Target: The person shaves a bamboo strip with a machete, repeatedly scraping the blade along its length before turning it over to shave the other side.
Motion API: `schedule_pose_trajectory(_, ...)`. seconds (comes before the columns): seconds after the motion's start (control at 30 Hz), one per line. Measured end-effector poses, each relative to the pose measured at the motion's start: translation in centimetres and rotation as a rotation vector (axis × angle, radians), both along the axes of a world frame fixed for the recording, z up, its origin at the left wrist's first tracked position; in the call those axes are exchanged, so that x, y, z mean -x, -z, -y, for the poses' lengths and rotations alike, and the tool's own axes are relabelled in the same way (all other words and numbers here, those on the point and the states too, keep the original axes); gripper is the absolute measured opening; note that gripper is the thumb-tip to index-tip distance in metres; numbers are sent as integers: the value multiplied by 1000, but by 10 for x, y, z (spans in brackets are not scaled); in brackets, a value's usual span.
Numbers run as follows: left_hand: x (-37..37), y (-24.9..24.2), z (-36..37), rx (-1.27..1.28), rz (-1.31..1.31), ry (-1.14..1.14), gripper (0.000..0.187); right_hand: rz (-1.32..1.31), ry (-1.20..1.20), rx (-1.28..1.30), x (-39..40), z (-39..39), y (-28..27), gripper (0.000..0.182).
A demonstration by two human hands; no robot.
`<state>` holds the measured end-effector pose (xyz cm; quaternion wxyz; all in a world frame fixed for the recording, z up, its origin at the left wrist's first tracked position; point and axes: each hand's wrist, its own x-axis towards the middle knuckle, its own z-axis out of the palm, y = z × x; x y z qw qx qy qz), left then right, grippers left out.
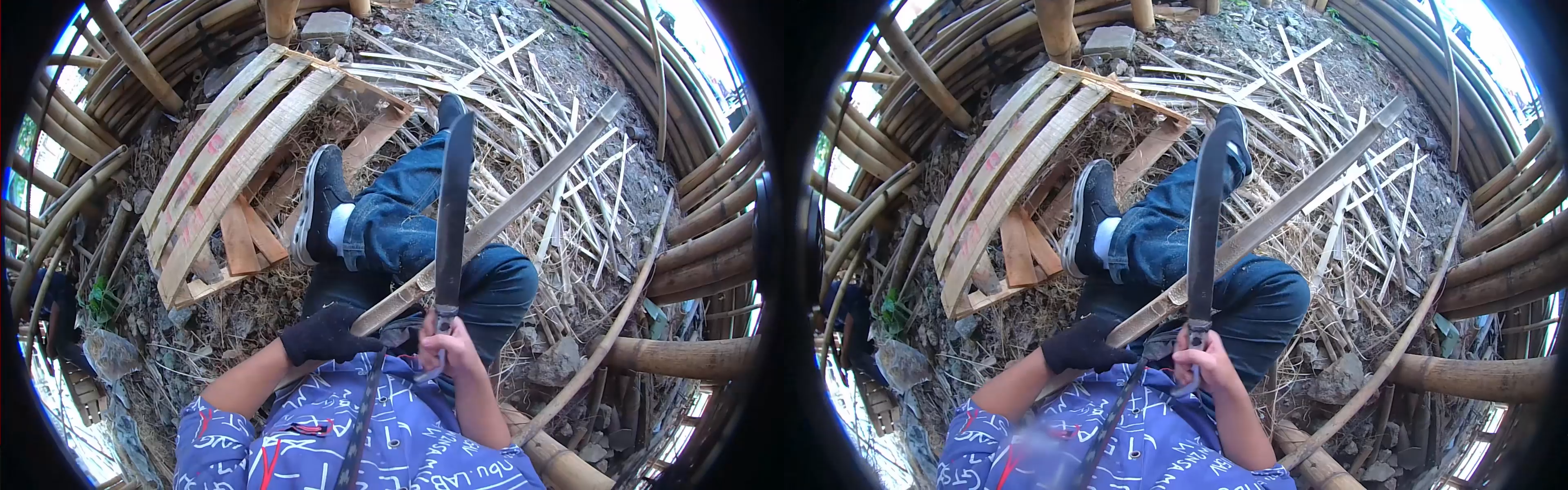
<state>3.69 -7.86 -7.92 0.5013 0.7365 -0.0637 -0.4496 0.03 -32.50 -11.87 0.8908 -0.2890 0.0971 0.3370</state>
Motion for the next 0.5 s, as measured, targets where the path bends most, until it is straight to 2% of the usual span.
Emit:
schedule_pose_trajectory(0.07,1,-5,2,-36,-1,1,35,40,48,275,2,11,0,20)
schedule_pose_trajectory(0.13,3,-7,2,-71,1,12,37,15,100,336,4,10,-1,18)
schedule_pose_trajectory(0.23,3,-6,7,-109,116,70,37,145,186,652,4,10,2,15)
schedule_pose_trajectory(0.27,3,-8,7,-116,67,47,37,140,191,654,4,8,1,15)
schedule_pose_trajectory(0.37,2,-8,3,-128,25,20,39,350,140,845,9,8,8,18)
schedule_pose_trajectory(0.5,3,-15,0,-126,92,-6,43,428,113,826,-3,26,-5,19)
